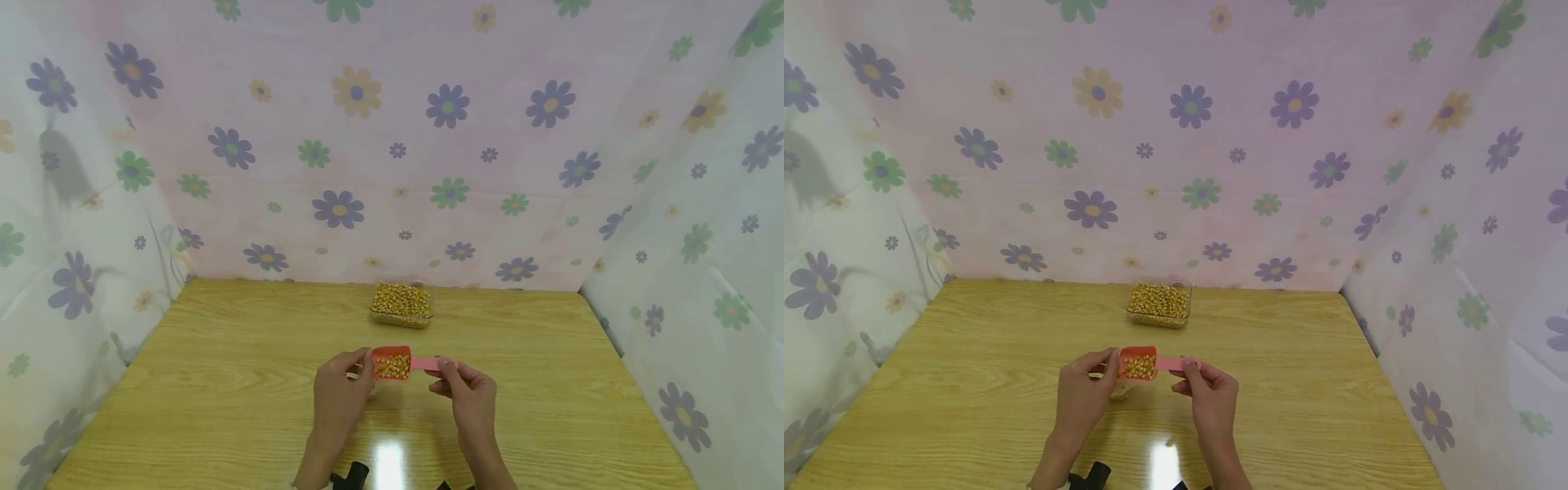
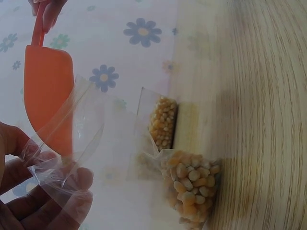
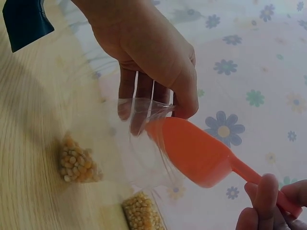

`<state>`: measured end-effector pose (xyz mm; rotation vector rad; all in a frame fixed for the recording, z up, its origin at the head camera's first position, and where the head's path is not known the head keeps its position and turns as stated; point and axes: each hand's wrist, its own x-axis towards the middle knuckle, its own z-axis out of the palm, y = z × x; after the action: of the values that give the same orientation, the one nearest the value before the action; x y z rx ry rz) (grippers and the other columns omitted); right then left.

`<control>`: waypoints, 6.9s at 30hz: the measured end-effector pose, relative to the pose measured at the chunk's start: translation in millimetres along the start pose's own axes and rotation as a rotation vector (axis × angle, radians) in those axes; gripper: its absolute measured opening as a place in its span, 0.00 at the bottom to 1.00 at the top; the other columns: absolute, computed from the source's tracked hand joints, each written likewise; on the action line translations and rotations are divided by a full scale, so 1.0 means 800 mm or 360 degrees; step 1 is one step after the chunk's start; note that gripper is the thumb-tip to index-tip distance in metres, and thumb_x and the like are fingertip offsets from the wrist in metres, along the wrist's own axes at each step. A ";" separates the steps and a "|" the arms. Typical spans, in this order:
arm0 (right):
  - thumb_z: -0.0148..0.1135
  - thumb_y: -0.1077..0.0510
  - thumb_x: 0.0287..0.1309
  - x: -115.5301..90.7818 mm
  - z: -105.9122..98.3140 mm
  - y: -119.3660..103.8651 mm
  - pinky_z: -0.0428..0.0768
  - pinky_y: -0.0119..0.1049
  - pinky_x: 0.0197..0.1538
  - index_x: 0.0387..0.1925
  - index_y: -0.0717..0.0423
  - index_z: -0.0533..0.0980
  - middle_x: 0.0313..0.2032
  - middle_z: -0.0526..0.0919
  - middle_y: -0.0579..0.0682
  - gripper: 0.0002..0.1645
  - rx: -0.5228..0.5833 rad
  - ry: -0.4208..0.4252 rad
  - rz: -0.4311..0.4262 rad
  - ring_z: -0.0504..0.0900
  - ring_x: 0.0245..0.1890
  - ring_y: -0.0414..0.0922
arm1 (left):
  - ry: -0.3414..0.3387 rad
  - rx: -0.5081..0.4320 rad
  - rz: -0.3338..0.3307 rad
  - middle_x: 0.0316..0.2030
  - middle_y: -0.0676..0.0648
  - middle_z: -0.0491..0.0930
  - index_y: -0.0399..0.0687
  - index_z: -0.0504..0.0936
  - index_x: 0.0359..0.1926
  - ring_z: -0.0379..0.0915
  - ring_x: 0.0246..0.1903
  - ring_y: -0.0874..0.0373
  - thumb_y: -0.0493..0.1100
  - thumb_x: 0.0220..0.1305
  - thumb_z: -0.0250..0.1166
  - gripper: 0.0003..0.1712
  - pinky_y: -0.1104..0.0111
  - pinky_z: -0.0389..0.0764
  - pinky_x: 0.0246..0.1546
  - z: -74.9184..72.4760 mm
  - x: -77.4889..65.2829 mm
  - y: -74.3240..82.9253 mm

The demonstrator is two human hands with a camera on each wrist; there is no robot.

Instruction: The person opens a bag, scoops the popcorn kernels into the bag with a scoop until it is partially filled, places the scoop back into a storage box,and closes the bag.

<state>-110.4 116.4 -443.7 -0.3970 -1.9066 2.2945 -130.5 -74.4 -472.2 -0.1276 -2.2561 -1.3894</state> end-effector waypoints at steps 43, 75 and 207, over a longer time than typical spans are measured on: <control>0.66 0.60 0.68 -0.003 0.009 -0.001 0.87 0.35 0.39 0.47 0.74 0.83 0.32 0.91 0.55 0.17 -0.0133 -0.0037 -0.0099 0.85 0.20 0.40 | 0.0000 0.0023 -0.0017 0.29 0.50 0.87 0.41 0.92 0.40 0.81 0.25 0.63 0.36 0.65 0.70 0.06 0.76 0.81 0.22 0.006 -0.001 -0.011; 0.66 0.59 0.68 0.020 0.012 -0.015 0.69 0.29 0.15 0.39 0.68 0.86 0.33 0.90 0.62 0.13 -0.0356 -0.0279 -0.0267 0.84 0.18 0.45 | -0.0018 0.0081 -0.0019 0.29 0.49 0.87 0.40 0.91 0.41 0.81 0.26 0.61 0.36 0.65 0.69 0.07 0.76 0.80 0.22 0.006 -0.003 -0.007; 0.62 0.65 0.69 0.105 -0.011 -0.003 0.81 0.25 0.29 0.43 0.72 0.85 0.36 0.87 0.70 0.12 -0.0166 0.0029 -0.0914 0.88 0.26 0.37 | 0.0065 0.0068 -0.0089 0.28 0.50 0.86 0.38 0.92 0.40 0.83 0.24 0.58 0.37 0.67 0.67 0.08 0.73 0.80 0.21 0.000 0.006 -0.011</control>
<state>-188.2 147.1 -452.6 0.1148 -1.8287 1.8154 -137.7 -79.3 -477.1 -0.0222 -2.2702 -1.3585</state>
